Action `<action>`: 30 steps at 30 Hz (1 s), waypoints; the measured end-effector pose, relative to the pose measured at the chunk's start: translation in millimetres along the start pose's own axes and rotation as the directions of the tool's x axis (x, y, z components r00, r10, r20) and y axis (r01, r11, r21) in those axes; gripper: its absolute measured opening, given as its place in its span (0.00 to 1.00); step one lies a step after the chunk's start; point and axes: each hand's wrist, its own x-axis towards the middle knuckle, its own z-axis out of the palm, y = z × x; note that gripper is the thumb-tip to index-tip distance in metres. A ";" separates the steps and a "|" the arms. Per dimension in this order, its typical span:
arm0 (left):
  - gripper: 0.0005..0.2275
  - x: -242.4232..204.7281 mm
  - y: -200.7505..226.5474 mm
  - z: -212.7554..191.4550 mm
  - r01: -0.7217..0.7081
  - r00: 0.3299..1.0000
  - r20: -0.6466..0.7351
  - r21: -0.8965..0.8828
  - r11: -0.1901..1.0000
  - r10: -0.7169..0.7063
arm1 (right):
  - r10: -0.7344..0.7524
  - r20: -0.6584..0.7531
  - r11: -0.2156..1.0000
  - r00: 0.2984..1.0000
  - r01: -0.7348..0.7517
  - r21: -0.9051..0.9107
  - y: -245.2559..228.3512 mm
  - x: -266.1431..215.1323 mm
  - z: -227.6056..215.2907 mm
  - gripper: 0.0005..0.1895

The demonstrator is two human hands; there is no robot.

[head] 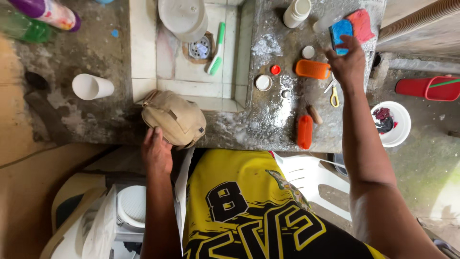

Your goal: The person cleans a small tan bag using a brush and liquid cleaner at a stone wash basin, then wipes and dries the bag with a cloth.

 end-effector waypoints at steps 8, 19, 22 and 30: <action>0.27 -0.7 -4.0 9.7 0.087 0.973 -0.209 -0.049 0.995 -0.095 | -0.104 0.026 0.950 0.994 0.092 0.298 13.9 41.7 25.5 0.27; 0.19 -2.0 -9.8 5.8 0.111 0.988 -0.087 -0.206 0.972 -0.131 | -0.133 0.090 0.862 0.987 0.070 0.503 36.7 63.8 44.0 0.14; 0.18 -5.3 -8.6 12.4 0.115 0.991 -0.032 -0.252 0.961 -0.127 | -0.115 0.112 0.885 0.987 0.051 0.462 15.1 48.5 25.8 0.16; 0.23 -12.0 -6.7 57.8 0.177 0.979 0.151 -0.297 0.938 -0.137 | -0.324 0.170 0.900 0.931 0.248 0.359 -76.5 -15.5 -4.9 0.15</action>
